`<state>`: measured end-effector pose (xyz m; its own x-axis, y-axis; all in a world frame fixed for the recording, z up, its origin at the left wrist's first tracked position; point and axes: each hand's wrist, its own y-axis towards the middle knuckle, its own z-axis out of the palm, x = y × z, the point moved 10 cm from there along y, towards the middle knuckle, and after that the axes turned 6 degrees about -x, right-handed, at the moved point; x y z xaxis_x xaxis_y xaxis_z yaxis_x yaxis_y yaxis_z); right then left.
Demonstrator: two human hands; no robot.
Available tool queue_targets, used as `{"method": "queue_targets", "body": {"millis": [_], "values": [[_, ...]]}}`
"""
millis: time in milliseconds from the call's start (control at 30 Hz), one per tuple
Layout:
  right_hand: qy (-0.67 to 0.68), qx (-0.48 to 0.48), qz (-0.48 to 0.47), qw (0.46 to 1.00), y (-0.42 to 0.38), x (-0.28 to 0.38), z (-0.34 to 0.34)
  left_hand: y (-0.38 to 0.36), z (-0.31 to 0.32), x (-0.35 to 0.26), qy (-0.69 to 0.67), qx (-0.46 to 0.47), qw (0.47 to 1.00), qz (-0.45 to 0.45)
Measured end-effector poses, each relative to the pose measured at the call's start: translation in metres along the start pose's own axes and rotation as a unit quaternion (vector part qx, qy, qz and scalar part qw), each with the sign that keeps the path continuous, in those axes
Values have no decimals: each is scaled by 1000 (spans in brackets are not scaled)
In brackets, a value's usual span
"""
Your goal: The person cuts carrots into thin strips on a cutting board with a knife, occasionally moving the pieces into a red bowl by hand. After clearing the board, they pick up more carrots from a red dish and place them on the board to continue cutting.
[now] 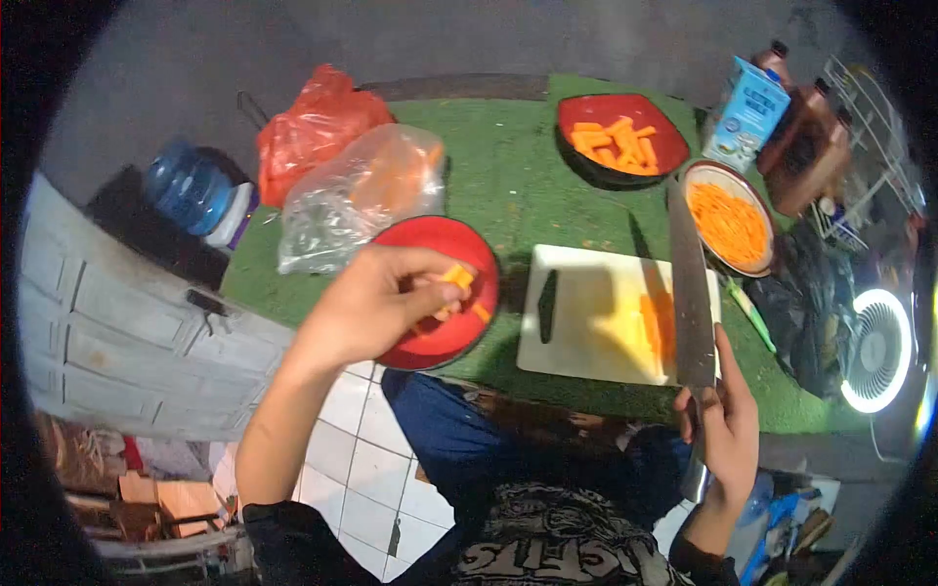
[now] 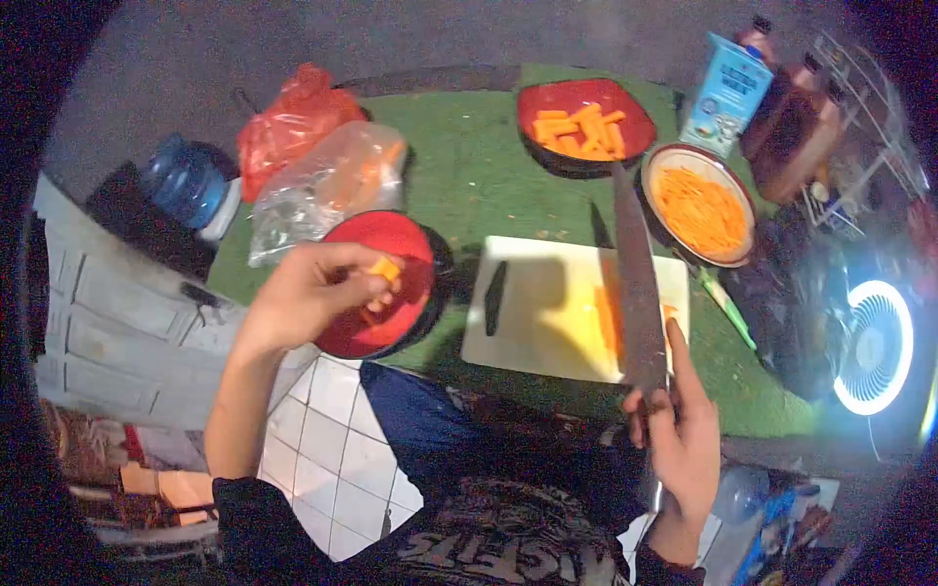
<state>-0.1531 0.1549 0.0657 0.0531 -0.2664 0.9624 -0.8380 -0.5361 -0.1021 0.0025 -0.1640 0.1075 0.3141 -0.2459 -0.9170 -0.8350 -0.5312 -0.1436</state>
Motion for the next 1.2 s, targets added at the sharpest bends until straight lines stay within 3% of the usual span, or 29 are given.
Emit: {"method": "queue_targets", "body": {"millis": [33, 133, 167, 267, 367, 500, 667, 867, 967, 1067, 1200], "values": [[4, -11, -2, 1000, -2, 2, -3, 2, 7, -14, -22, 5, 999, 24], [16, -41, 0, 999, -7, 6, -16, 20, 34, -60, 166, 16, 981, 104], [19, -52, 6, 998, -9, 6, -20, 29, 47, -76, 193, -3, 957, 215], [14, -64, 1, 998, -17, 3, -30, 66, 97, -75, 300, 81, 901, 303], [9, -71, 3, 997, -24, 0, -39, 97, 130, -54, 385, 125, 873, 273], [13, -91, 11, 996, -29, -5, -50, 116, 143, -39, 390, 109, 868, 289], [12, -110, 6, 994, -31, -12, -58, 113, 146, -31, 425, 77, 851, 300], [7, -113, 13, 993, -29, -16, -57, 94, 149, -35, 388, 111, 844, 354], [-8, -115, 10, 993, -28, -15, -55, 100, 143, -33, 396, 117, 853, 319], [0, -110, 17, 994, -27, -14, -51, 90, 117, -65, 340, 71, 865, 361], [39, -108, 22, 993, -20, -13, -47, 47, 22, -106, 335, -111, 878, 322]]}}
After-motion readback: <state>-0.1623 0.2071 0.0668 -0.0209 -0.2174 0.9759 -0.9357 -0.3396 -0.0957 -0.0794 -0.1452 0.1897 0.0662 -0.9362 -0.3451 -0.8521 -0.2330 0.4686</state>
